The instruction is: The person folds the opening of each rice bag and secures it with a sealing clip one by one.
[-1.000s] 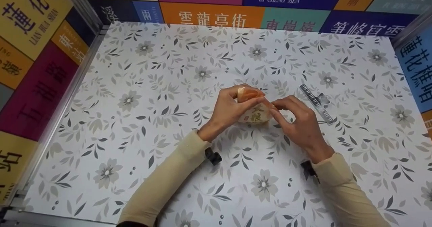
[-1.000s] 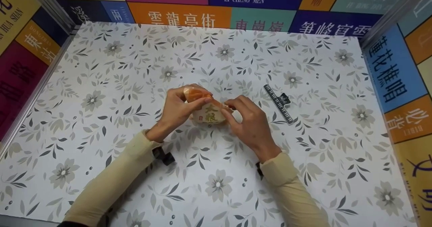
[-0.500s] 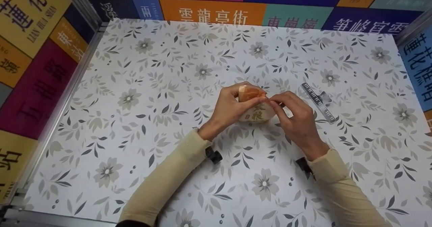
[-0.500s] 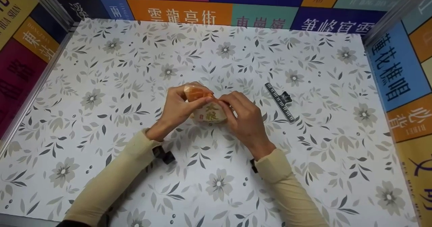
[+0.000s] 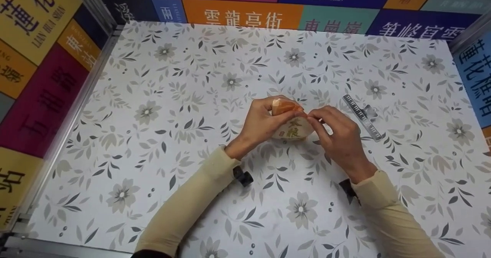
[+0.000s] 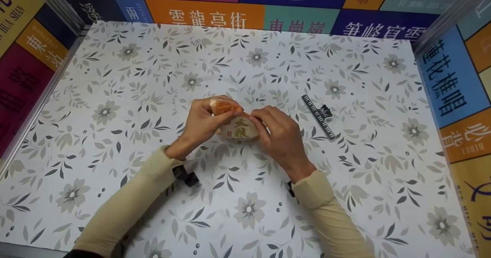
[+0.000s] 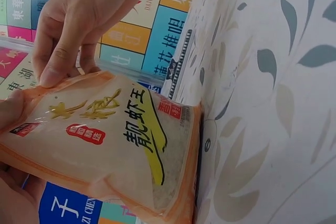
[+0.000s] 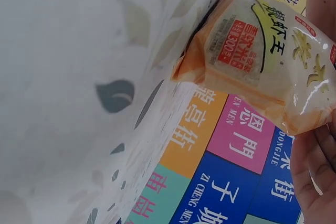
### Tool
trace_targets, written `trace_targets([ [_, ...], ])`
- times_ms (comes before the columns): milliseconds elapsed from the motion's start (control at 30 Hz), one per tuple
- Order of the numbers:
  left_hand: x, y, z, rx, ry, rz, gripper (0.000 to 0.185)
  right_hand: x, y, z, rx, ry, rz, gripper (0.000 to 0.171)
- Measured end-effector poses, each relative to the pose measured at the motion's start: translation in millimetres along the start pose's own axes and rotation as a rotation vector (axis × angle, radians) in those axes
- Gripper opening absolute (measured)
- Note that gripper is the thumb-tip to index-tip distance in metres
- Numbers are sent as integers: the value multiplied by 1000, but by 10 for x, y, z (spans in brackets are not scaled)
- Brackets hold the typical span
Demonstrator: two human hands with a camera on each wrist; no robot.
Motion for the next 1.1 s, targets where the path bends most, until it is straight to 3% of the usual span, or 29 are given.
trace_targets([
  [267,-5,15,5,-19,-7,-8,15,47,56,33,53,-15,51,6],
  [800,4,13,16,-6,-36,-109,15,109,121,73,65,-24,53,8],
  [1100,8,3,25,4,-46,-127,15,137,158,86,66,-57,44,7],
])
Point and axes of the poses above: each hand's wrist, its own x-axis away from the middle knuckle, its own z-axis out of the back of the hand, y = z × x, the point moved 4 cm from there along -x, towards the middle knuckle, and after that the axes turned 6 degrees about -z, right-handed, at the moved point
